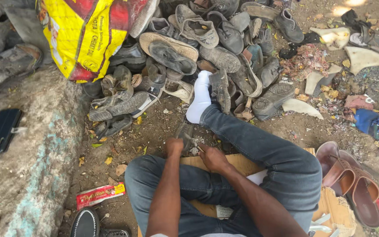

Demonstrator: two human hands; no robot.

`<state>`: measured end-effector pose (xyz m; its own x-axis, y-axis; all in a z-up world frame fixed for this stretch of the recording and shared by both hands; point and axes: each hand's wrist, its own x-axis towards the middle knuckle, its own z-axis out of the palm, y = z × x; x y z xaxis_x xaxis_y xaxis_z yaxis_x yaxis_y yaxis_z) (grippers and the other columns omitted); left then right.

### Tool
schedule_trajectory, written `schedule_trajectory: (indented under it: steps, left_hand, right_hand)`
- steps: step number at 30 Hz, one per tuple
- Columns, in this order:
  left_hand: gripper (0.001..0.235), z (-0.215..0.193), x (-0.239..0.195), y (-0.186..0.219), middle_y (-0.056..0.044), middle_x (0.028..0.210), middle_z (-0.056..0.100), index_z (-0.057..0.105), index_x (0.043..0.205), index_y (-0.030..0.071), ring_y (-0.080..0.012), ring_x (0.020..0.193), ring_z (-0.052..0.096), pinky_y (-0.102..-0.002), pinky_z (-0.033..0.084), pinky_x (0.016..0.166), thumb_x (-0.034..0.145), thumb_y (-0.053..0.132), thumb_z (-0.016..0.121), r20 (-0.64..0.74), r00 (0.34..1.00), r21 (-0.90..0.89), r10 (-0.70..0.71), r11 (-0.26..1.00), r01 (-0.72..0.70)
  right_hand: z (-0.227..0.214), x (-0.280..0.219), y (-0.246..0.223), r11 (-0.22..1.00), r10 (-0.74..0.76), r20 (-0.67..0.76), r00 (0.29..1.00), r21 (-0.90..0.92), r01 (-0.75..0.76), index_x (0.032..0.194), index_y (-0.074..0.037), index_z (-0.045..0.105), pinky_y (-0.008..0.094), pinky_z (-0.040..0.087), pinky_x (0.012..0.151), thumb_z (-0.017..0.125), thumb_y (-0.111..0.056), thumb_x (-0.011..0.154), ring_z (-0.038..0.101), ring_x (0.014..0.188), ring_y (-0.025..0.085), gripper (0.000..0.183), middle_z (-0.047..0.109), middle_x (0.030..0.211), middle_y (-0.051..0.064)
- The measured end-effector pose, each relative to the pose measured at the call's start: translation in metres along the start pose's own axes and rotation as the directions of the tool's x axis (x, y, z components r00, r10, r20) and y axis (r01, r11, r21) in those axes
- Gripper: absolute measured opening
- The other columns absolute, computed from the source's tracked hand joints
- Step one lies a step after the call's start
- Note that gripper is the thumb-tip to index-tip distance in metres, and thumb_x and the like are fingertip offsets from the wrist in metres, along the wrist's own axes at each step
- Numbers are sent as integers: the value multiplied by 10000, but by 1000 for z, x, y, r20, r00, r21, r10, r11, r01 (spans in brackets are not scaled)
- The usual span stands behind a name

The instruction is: The person sits on a cardboard sheet and uses a small metal tool to scrape and clean the sole and edges of a worn shoe. They repeatedly scrape the sole, rotate the shoe, and work on different areas of the sole and upper edge.

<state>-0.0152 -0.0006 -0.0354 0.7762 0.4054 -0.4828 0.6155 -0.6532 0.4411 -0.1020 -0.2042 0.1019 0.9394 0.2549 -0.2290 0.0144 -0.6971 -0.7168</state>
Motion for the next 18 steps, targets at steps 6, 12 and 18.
schedule_trajectory:
  steps: [6, 12, 18]
  left_hand:
    - [376, -67, -40, 5, -191, 750, 685, 705, 946, -71, -271, 546, 652, -392, 511, 452, 964, 299, 644, 107, 994, -547, 4, 835, 55]
    - [493, -191, -98, -91, -197, 1018, 675, 757, 1236, 40, -268, 823, 633, -399, 504, 752, 916, 415, 733, -76, 997, -584, -14, 811, -33]
    - [429, -288, -162, -289, -225, 1098, 730, 779, 1264, 88, -391, 972, 652, -581, 496, 916, 996, 417, 716, -282, 944, -495, -170, 869, 9]
  right_hand:
    - [-21, -3, -2, 995, -11, -202, 979, 100, 32, 1414, -95, 561, 504, 526, 879, 620, -271, 954, 662, 1037, 461, 495, 698, 1114, 280]
    - [-30, 11, 16, 957, 87, -482, 872, 284, 61, 1314, -55, 625, 381, 554, 834, 707, -218, 946, 719, 915, 260, 411, 744, 1044, 208]
    - [-54, 42, 37, 882, 168, -656, 736, 433, 185, 1174, 24, 587, 390, 506, 742, 733, -110, 947, 572, 816, 221, 302, 644, 947, 191]
